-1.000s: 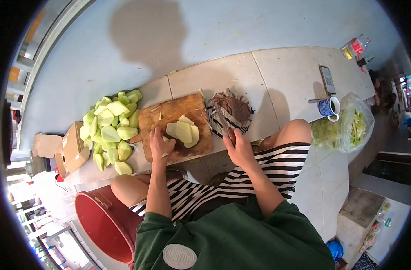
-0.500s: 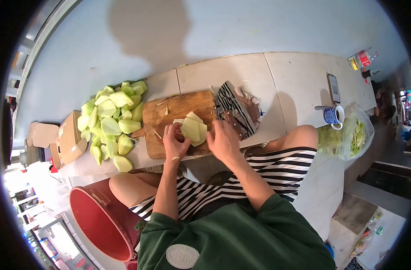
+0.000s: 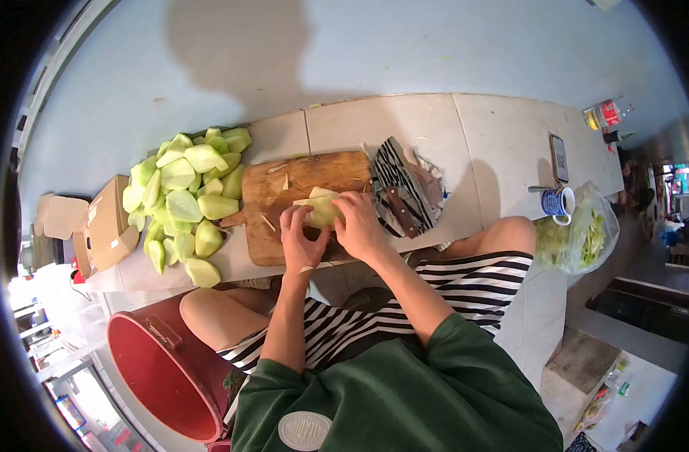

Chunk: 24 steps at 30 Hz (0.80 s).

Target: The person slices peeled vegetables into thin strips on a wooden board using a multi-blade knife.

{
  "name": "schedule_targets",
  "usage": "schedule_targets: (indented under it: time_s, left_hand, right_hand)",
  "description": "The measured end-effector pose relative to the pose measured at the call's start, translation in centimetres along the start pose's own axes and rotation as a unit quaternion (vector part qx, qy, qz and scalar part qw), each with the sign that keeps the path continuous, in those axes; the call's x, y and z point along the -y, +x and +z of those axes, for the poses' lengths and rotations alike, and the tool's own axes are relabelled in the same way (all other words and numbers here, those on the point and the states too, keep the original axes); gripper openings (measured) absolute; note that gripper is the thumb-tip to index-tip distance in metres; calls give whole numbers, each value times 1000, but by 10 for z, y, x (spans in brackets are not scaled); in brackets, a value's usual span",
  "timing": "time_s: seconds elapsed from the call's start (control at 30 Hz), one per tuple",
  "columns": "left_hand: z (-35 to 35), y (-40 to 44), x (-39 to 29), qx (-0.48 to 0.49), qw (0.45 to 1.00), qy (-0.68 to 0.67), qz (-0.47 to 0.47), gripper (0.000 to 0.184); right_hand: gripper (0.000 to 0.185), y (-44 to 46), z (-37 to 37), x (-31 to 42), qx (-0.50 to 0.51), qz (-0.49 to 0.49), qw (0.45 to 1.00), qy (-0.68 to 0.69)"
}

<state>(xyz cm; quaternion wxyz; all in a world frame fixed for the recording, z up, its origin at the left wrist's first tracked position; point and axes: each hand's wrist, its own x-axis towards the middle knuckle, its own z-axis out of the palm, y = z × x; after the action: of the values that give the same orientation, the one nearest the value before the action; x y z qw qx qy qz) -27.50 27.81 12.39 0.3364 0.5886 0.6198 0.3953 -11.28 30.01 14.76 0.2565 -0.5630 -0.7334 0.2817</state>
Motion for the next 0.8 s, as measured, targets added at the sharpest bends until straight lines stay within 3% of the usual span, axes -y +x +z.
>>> schedule_targets:
  time_s: [0.07,0.17,0.23,0.33,0.43,0.63,0.73,0.8]
  left_hand:
    - [-2,0,-2,-33,984,154,80,71]
    - [7,2,-12,-29,972,214,92,87]
    - [16,5,-7,-15,970,226,92,90]
    - [27,6,5,-27,938,320,126,84]
    - [27,2,14,-10,956,254,145,78]
    - [28,6,-3,-15,951,265,158,63]
    - [31,5,10,-17,952,247,180,51]
    - [31,7,11,-18,952,231,198,45]
  right_hand:
    - [44,4,-2,0,-25,25,999,-1]
    - [47,10,3,-4,-24,-5,1000,-16]
    - [48,8,2,2,5,26,999,27]
    - [49,7,0,0,21,59,992,108]
    - [47,4,-9,-6,-10,89,983,163]
    - [40,-20,-29,-24,-54,121,970,202]
    - [39,-27,-41,-30,-73,125,979,147]
    - [37,-33,-49,-37,-107,103,989,-17]
